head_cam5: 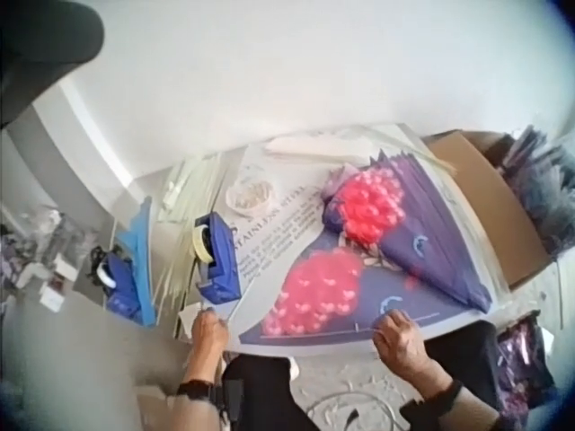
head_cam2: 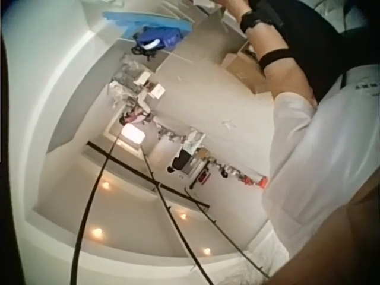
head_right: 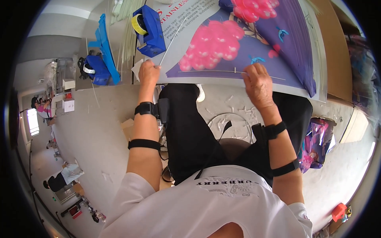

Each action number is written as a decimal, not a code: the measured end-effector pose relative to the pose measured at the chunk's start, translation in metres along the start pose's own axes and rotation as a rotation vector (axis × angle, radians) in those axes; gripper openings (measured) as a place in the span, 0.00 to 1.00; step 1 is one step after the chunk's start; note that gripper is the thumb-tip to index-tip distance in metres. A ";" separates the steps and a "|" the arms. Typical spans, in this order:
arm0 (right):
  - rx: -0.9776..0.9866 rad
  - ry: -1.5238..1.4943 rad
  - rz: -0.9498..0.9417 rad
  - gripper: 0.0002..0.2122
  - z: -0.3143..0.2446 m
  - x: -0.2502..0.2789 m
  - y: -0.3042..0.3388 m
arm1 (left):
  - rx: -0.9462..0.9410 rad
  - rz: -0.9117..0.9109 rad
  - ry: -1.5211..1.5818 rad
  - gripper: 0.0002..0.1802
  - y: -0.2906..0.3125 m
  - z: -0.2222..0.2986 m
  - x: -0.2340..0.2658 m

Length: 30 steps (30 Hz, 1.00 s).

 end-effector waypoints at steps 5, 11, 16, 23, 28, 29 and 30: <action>-0.130 -0.361 -0.075 0.06 -0.040 -0.035 -0.008 | -0.124 -0.200 0.002 0.09 -0.007 0.012 -0.010; -0.658 -1.128 -0.565 0.12 -0.107 -0.108 -0.017 | 0.161 -0.383 0.722 0.09 0.053 0.046 0.005; -0.626 -1.228 -0.609 0.07 -0.148 -0.127 -0.011 | 0.410 -0.526 1.164 0.06 0.125 0.037 -0.004; -0.603 -1.308 -0.803 0.04 -0.182 -0.117 0.010 | 0.225 0.045 1.186 0.11 0.044 -0.018 0.063; -0.565 -1.330 -0.827 0.04 -0.196 -0.119 0.015 | 0.342 0.077 1.137 0.15 -0.031 -0.023 0.060; -0.579 -1.325 -0.828 0.04 -0.195 -0.120 0.016 | 0.396 0.039 1.092 0.14 -0.039 -0.024 0.054; -0.592 -1.322 -0.830 0.04 -0.195 -0.121 0.018 | 0.398 0.040 1.093 0.14 -0.047 -0.023 0.053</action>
Point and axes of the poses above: each hand's wrist, its own y-axis away from the middle knuckle, its own x-axis out of the back of the hand, z = x × y, the point moved 9 cm from there along -y, towards the middle knuckle, and after that the axes turned 12 degrees about y, right-handed, at the moved point
